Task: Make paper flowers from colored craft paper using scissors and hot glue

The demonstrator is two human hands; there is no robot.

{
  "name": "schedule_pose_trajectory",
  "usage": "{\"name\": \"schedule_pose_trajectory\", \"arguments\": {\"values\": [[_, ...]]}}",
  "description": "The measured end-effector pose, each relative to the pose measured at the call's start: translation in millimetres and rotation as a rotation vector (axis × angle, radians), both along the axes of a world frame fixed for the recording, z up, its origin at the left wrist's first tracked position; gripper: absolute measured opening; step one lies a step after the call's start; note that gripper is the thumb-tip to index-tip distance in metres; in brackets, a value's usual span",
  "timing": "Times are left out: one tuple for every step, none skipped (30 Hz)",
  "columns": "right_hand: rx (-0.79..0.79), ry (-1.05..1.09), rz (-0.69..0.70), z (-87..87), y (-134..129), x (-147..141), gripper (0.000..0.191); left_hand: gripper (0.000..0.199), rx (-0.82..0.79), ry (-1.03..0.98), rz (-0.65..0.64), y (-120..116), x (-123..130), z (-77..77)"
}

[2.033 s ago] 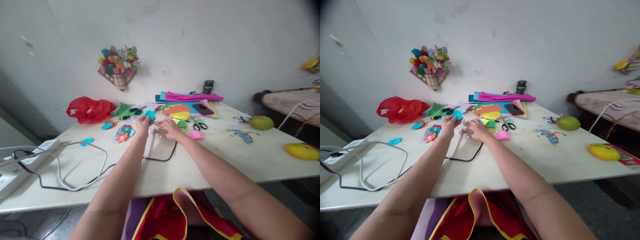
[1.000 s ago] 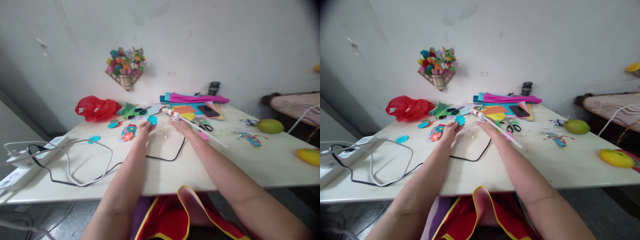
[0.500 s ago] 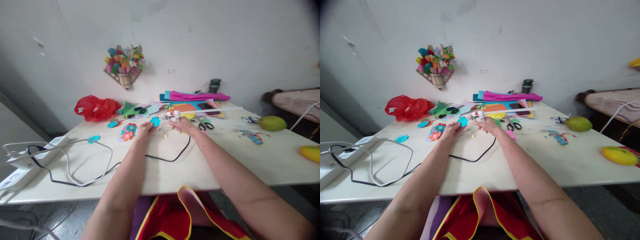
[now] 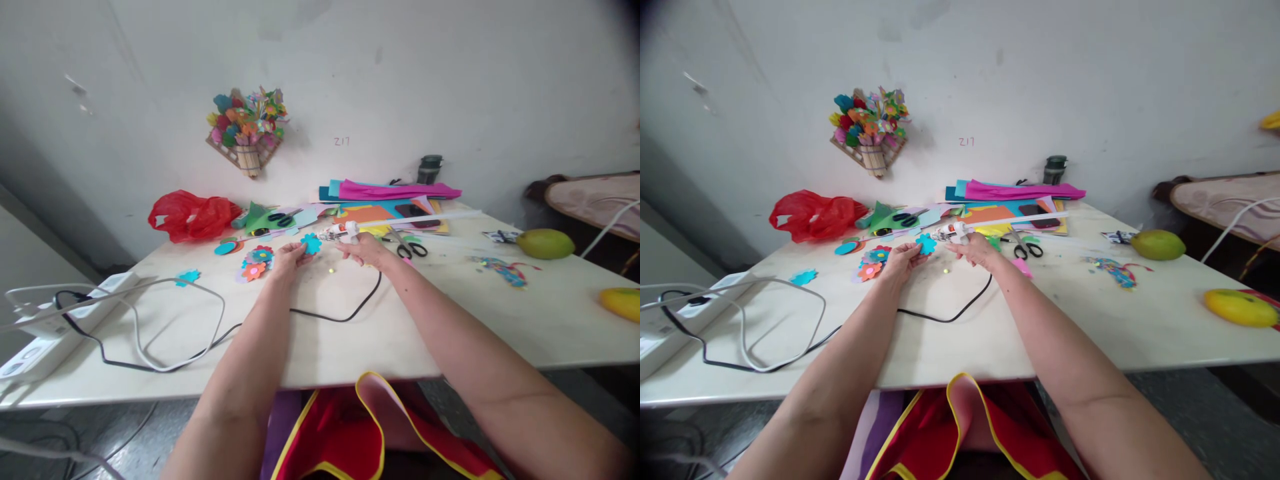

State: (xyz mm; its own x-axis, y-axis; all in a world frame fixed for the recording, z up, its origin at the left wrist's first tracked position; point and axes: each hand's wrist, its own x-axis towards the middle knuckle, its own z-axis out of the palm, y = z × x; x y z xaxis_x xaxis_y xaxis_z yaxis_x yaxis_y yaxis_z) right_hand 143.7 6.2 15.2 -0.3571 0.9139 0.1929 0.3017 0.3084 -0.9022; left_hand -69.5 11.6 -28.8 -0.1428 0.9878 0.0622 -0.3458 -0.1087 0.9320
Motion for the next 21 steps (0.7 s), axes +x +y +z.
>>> {"name": "schedule_pose_trajectory", "arguments": {"values": [[-0.003,-0.008,-0.003,1.3,-1.2,-0.4,0.021,0.021,-0.002,-0.002,-0.002,0.4,-0.4,-0.3],[-0.003,-0.017,-0.004,2.5,-2.4,-0.7,0.021,0.02,-0.004,-0.004,-0.005,0.7,-0.8,-0.4],[-0.002,-0.027,-0.003,3.7,-3.5,-1.0,0.021,0.019,-0.005,-0.007,-0.01,0.8,-1.2,-0.3],[0.001,-0.037,0.0,4.6,-4.2,-1.1,0.021,0.018,-0.005,-0.009,-0.015,0.9,-1.6,-0.3],[0.005,-0.045,0.001,5.1,-4.6,-1.1,0.021,0.018,-0.005,-0.01,-0.018,0.9,-1.9,-0.2],[0.011,-0.049,0.002,5.2,-4.5,-1.0,0.021,0.017,-0.006,-0.01,-0.021,0.9,-2.2,-0.2],[0.017,-0.051,0.004,4.9,-4.0,-0.9,0.021,0.017,-0.005,-0.009,-0.024,1.0,-2.4,-0.2],[0.023,-0.05,0.007,4.2,-3.2,-0.7,0.021,0.018,-0.004,-0.008,-0.026,1.1,-2.5,-0.4],[0.027,-0.05,0.011,3.5,-2.3,-0.6,0.021,0.018,-0.002,-0.007,-0.028,1.3,-2.6,-0.7],[0.029,-0.053,0.016,2.7,-1.5,-0.6,0.022,0.019,0.001,-0.007,-0.03,1.5,-2.5,-1.0],[0.028,-0.059,0.018,2.2,-0.9,-0.7,0.022,0.019,0.005,-0.008,-0.032,1.7,-2.3,-1.3],[0.026,-0.068,0.017,1.9,-0.6,-0.9,0.022,0.02,0.009,-0.01,-0.032,1.8,-2.1,-1.5],[0.023,-0.079,0.012,1.9,-0.5,-1.2,0.023,0.02,0.014,-0.013,-0.031,1.8,-1.8,-1.7],[0.02,-0.091,0.004,2.1,-0.6,-1.5,0.024,0.021,0.02,-0.017,-0.03,1.7,-1.4,-1.7],[0.018,-0.103,-0.007,2.4,-0.7,-1.9,0.024,0.021,0.026,-0.02,-0.031,1.5,-1.0,-1.7],[0.015,-0.115,-0.016,2.7,-0.7,-2.2,0.025,0.021,0.031,-0.019,-0.034,1.2,-0.7,-1.6],[0.011,-0.127,-0.025,2.8,-0.6,-2.5,0.026,0.02,0.035,-0.017,-0.037,0.9,-0.5,-1.5],[0.007,-0.139,-0.031,2.6,-0.2,-2.7,0.026,0.02,0.037,-0.014,-0.04,0.6,-0.3,-1.4],[0.004,-0.15,-0.036,2.2,0.4,-2.9,0.026,0.02,0.035,-0.01,-0.042,0.4,-0.2,-1.2],[0.004,-0.158,-0.04,1.5,1.2,-3.0,0.026,0.019,0.033,-0.007,-0.043,0.1,-0.1,-1.1],[0.006,-0.164,-0.045,0.7,2.1,-3.1,0.027,0.02,0.028,-0.007,-0.042,-0.1,-0.1,-1.0]]}}
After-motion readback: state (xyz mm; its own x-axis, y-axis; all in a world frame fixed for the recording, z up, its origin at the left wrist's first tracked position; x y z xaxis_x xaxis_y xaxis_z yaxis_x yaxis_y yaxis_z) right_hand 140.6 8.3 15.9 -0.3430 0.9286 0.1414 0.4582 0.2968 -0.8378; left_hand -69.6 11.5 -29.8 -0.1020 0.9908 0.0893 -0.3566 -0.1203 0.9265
